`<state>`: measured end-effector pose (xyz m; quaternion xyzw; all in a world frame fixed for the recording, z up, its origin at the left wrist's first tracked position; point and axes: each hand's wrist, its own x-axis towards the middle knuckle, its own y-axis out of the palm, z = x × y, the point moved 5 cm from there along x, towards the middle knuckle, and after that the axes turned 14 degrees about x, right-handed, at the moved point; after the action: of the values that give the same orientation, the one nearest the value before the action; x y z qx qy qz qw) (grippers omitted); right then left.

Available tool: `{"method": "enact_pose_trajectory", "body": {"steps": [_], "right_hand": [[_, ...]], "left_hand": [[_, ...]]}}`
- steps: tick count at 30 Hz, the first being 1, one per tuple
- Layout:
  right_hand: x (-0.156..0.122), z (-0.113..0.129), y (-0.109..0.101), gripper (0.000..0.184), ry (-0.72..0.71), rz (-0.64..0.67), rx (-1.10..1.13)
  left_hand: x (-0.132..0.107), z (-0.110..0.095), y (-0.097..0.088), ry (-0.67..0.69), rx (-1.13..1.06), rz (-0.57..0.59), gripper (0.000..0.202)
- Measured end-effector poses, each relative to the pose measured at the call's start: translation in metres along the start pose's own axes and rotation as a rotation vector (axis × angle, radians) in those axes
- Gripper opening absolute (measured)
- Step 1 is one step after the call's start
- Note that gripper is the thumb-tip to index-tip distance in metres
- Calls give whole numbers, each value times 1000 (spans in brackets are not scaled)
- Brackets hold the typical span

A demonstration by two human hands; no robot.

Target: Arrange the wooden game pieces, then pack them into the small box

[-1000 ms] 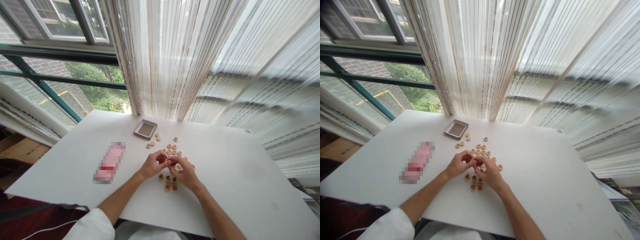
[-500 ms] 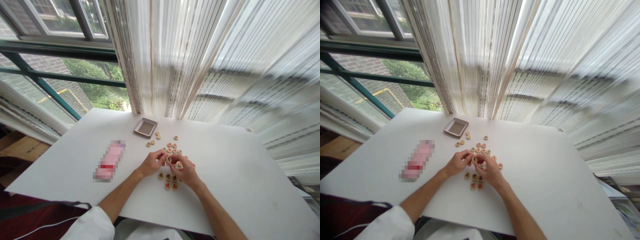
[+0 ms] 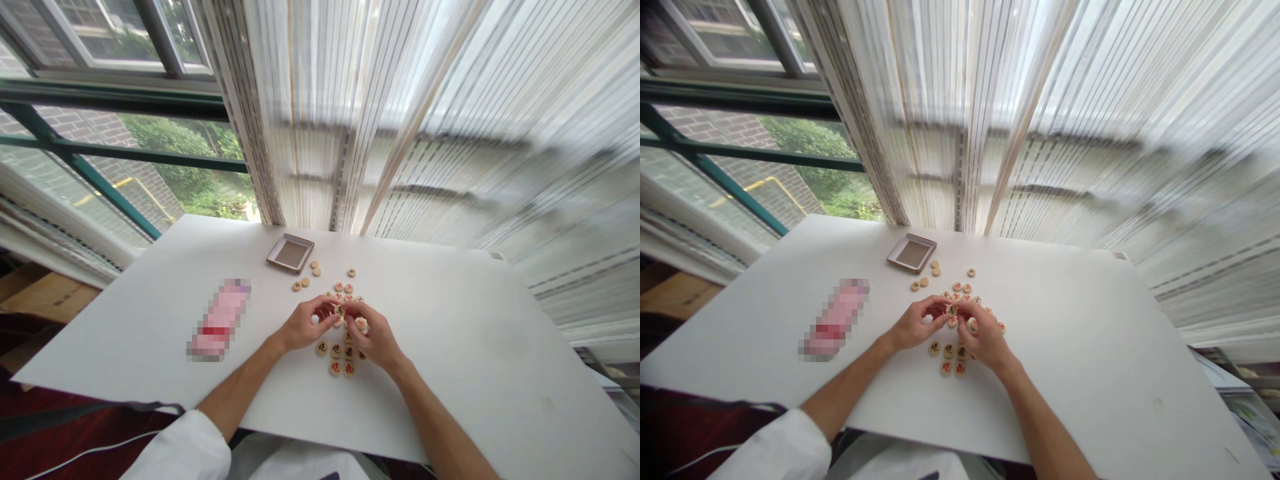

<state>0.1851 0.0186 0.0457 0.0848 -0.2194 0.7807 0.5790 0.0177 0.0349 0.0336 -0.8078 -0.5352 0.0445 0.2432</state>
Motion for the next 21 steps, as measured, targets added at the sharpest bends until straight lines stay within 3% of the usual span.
{"method": "enact_pose_trajectory", "body": {"steps": [10,21], "right_hand": [[1,-3,-1,11,89,-17,54],[-1,-10,-3,15,129,-71,-17]], "left_hand": [[-1,0,2,15,57,6,33],[-3,-3,3,57,107,48,28]]}}
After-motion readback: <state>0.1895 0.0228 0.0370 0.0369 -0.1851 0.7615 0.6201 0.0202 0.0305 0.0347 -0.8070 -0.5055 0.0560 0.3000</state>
